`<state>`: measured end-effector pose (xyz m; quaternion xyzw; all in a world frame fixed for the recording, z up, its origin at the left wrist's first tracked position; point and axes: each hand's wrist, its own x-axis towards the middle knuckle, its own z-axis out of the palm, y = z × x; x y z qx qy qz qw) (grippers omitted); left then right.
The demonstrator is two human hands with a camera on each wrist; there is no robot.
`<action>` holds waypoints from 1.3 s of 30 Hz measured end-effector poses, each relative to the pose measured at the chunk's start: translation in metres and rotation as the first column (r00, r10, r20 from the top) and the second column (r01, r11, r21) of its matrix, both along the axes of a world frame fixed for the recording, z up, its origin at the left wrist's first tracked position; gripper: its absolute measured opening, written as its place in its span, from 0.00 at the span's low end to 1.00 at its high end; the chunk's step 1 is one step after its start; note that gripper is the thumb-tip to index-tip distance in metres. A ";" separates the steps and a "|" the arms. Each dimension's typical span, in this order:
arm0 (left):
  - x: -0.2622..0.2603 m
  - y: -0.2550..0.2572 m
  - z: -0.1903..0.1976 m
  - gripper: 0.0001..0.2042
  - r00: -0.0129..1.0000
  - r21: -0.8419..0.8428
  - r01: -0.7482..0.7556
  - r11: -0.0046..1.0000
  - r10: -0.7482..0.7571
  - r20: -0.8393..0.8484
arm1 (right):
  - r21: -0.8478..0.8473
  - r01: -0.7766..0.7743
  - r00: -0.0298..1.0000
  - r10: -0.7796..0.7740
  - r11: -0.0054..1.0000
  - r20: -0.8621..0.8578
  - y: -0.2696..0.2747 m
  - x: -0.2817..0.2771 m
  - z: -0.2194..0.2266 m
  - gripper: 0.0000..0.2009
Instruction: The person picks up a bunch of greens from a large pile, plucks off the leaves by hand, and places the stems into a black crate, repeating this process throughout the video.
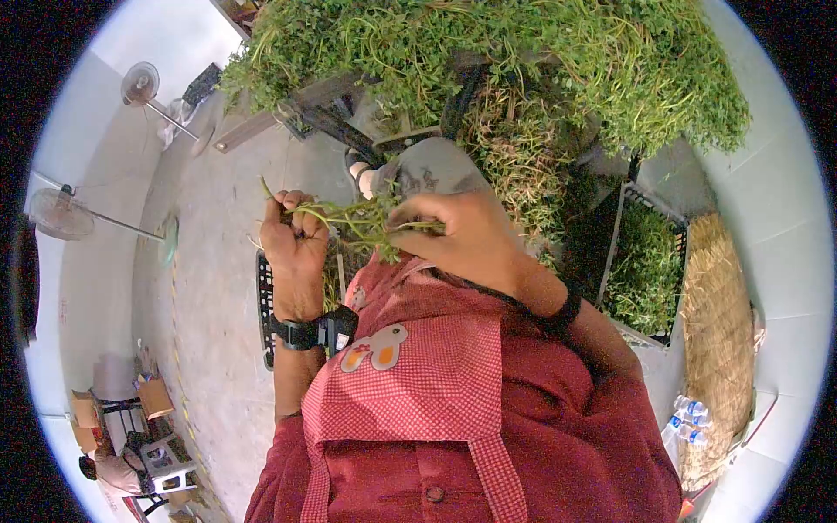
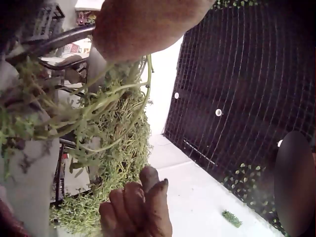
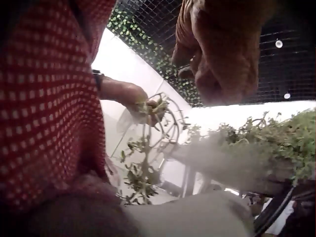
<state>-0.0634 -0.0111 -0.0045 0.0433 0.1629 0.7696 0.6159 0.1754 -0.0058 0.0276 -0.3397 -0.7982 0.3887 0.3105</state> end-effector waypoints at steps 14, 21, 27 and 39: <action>0.030 -0.009 0.007 0.14 0.984 -0.132 -0.107 0.985 0.087 -0.152 | 0.103 0.011 1.000 -0.010 0.995 -0.010 0.012 -0.060 -0.033 0.14; 0.057 -0.022 0.019 0.16 0.777 -0.172 -0.058 0.983 -0.064 -0.627 | 0.061 -0.010 0.996 0.015 0.998 -0.088 0.013 -0.038 -0.003 0.11; 0.050 -0.015 0.004 0.20 0.739 -0.175 -0.110 0.978 -0.037 -0.673 | 0.108 -0.055 0.994 0.044 0.993 0.099 0.010 -0.017 -0.010 0.12; 0.044 -0.013 0.007 0.21 0.742 -0.018 -0.251 0.968 0.180 -0.645 | 0.653 0.207 0.972 -0.228 0.729 -0.053 0.067 -0.003 -0.106 0.12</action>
